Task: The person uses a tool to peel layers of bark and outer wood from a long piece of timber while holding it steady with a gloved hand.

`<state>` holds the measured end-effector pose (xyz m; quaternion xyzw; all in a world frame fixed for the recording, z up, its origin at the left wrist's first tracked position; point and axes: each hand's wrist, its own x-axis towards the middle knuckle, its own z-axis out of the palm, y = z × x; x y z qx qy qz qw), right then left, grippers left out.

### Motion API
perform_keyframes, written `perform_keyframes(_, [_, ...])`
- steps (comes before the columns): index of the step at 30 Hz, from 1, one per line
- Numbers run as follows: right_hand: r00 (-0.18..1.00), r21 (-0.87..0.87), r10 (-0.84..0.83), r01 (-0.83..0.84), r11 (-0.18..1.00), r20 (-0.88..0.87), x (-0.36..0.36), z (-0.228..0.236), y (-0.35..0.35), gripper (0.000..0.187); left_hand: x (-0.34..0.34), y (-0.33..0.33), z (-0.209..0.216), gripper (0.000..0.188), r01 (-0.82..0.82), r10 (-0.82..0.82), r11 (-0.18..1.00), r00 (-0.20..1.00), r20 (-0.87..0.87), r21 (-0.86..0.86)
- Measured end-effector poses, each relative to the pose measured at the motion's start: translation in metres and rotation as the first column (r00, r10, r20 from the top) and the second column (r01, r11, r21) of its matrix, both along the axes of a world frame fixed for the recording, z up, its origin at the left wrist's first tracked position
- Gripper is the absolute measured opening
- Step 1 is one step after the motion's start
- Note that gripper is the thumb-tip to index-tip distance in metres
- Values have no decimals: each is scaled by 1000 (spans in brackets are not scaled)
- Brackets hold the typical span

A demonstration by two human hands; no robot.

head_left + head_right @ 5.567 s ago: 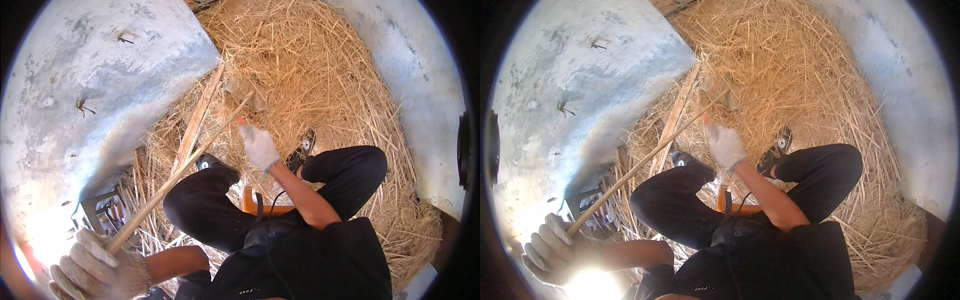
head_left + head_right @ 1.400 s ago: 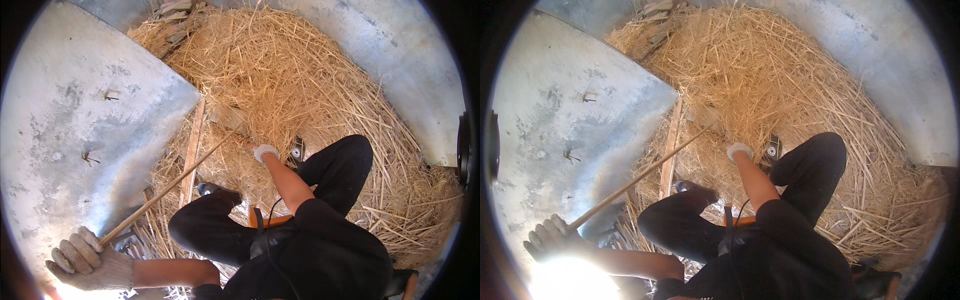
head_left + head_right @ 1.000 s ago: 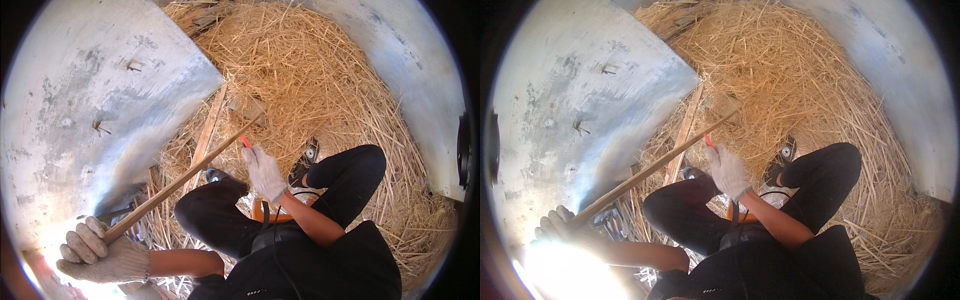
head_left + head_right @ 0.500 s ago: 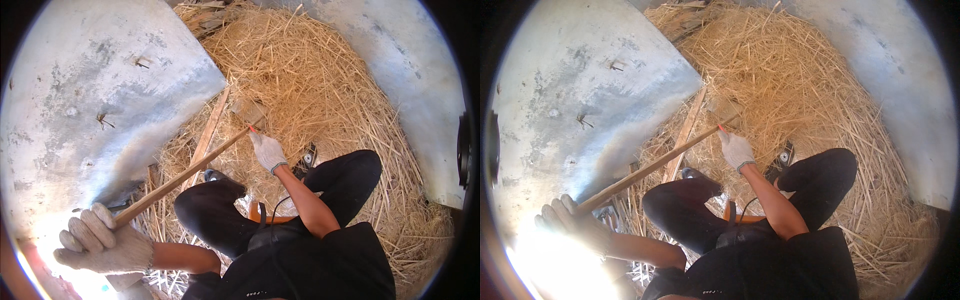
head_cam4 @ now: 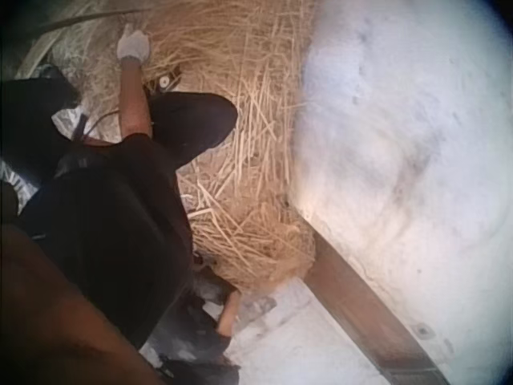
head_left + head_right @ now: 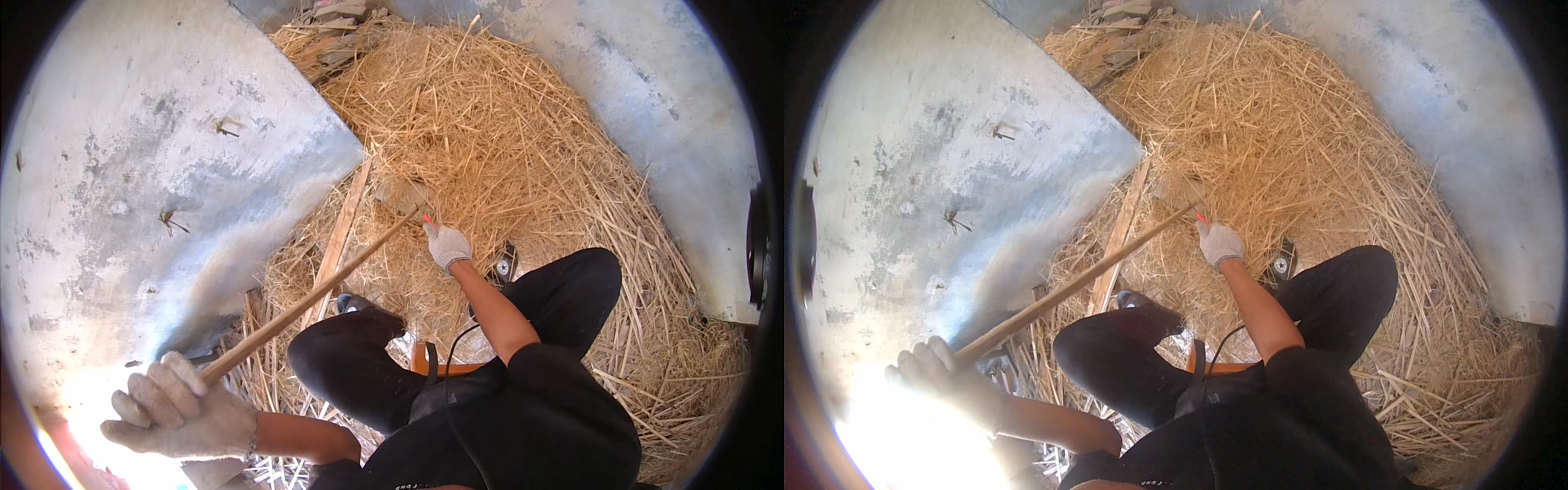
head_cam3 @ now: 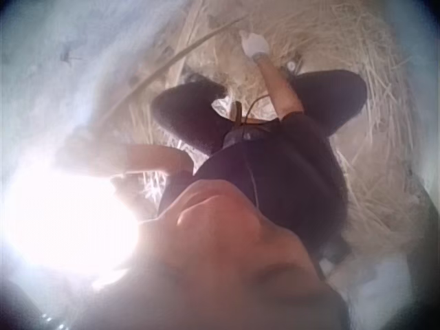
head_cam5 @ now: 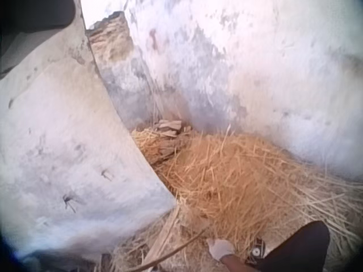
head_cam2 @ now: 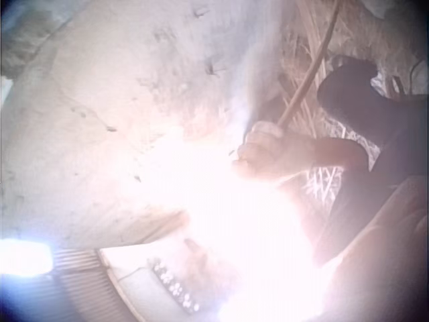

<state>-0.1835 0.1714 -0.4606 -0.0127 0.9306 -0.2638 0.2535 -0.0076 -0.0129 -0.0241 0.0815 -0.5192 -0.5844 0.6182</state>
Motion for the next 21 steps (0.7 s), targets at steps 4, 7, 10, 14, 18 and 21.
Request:
perform_keyframes(4, [997, -154, -60, 66, 986, 42, 4, 8, -7, 68, -7, 1, 1, 52, -21, 21, 1000, 1000, 6, 13])
perform_keyframes(7, [984, -286, -178, 179, 941, 28, 24, 63, -13, 71, -8, -1, 0, 52, -46, 46, 999, 999, 18, 8])
perform_keyframes(10, [992, -487, -63, 2, 873, -109, 36, 75, -20, 73, -10, -4, 2, 53, -75, 75, 997, 997, 36, 0])
perform_keyframes(14, [982, -210, -180, 188, 959, 56, 7, 7, -1, 70, -11, -1, 5, 53, -106, 106, 994, 994, 37, 2])
perform_keyframes(18, [937, -358, -283, 340, 870, 203, -3, -53, 3, 65, -22, 8, 11, 53, -181, 179, 983, 982, 51, 41])
perform_keyframes(21, [304, -328, 133, 916, 231, 943, 5, -19, -10, 56, -26, 18, 17, 53, -348, 339, 934, 935, 104, 82])
